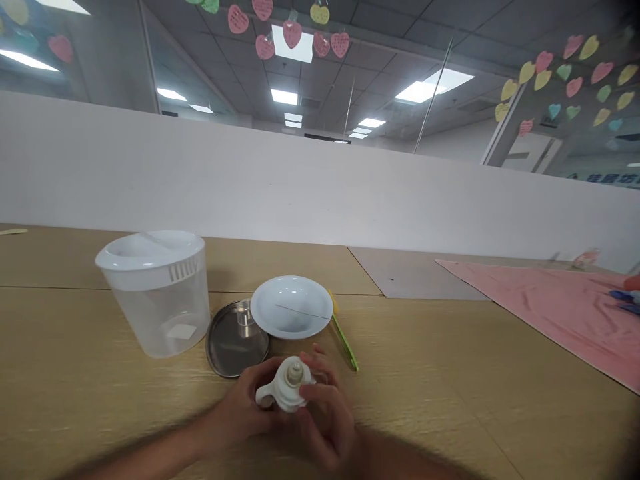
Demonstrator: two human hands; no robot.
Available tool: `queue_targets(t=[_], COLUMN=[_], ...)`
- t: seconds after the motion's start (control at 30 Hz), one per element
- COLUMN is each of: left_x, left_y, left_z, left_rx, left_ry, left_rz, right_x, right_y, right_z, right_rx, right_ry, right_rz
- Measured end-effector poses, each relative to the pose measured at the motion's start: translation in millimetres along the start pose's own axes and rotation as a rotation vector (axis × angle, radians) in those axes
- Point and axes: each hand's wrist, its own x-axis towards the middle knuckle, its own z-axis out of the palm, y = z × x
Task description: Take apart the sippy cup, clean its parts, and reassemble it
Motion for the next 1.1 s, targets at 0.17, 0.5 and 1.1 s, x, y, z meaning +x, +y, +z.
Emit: queue_targets(t=[0.17,0.5,1.1], left_x=[2,4,4], left_y=[-1,8,8], left_z=[-1.6,0.1,-0.9], left_rx=[0.054,-0.038,-0.13], left_ry=[-0.001,-0.005,-0.104], left_rz=[-0.006,-0.104,-0.079], right_x=[-1,-7,2], right_y=[1,5,8], right_z=[0,2,-4], right_rx=[-0.038,0.236,0.237], right_ry=[0.044,0.067,-0.108], right_rz=[0.043,0.363,0.409])
